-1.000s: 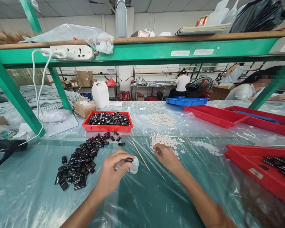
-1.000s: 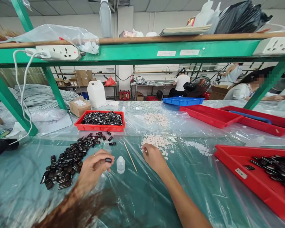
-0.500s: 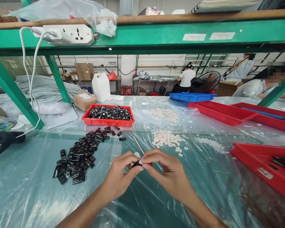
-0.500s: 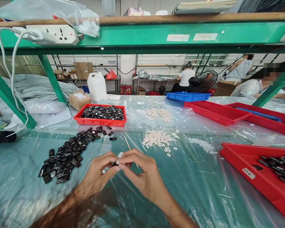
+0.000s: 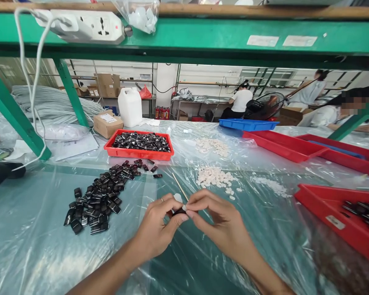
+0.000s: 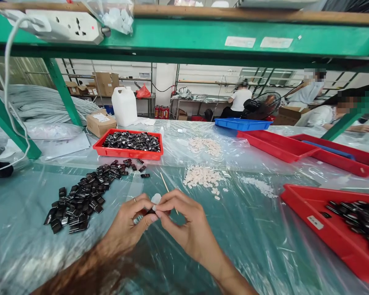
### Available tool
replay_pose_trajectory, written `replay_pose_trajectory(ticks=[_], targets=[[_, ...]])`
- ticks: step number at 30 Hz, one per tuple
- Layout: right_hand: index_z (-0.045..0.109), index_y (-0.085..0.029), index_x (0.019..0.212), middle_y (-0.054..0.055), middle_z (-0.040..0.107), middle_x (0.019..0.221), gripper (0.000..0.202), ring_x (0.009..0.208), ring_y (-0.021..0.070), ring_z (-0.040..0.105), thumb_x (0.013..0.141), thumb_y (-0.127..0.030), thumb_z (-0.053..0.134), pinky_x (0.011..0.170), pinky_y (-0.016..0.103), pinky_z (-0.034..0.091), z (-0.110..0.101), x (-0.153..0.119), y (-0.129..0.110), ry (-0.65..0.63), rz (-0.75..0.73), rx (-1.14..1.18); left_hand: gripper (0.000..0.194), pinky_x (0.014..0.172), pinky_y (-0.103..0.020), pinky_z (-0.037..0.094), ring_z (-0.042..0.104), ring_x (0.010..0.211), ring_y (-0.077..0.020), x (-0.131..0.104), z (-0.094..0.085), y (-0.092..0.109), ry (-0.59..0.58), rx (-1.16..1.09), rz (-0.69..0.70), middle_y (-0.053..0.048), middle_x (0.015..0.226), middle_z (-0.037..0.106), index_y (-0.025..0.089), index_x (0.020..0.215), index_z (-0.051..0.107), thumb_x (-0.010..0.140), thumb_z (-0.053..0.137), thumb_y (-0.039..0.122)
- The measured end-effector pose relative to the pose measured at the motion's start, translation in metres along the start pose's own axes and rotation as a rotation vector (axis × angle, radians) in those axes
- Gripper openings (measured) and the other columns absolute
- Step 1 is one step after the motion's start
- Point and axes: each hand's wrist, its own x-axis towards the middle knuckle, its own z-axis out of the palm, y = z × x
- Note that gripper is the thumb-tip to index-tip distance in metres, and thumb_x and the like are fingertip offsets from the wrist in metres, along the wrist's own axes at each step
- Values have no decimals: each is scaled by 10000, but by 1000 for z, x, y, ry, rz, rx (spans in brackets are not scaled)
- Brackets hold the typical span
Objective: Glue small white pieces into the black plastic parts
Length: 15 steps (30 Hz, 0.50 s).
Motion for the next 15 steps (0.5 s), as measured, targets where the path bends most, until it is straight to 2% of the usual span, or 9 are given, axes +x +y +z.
replay_pose_trajectory(ticks=[5, 15], targets=[[657, -247, 846, -16, 653, 865, 129, 757, 105, 644, 879, -123, 673, 669, 237, 492, 1, -2, -2, -14, -16, -122, 184, 637, -290, 364, 482, 689, -156, -2, 1, 0, -9, 93, 26, 20, 735, 513, 216, 828, 602, 1005, 588, 268], [634, -220, 761, -21, 593, 739, 126, 654, 118, 590, 860, -142, 636, 571, 242, 461, 5, -1, -2, -29, 65, -163, 136, 629, -279, 435, 525, 703, -167, -9, 8, -12, 12, 218, 92, 6, 823, 539, 252, 948, 601, 1005, 507, 172]])
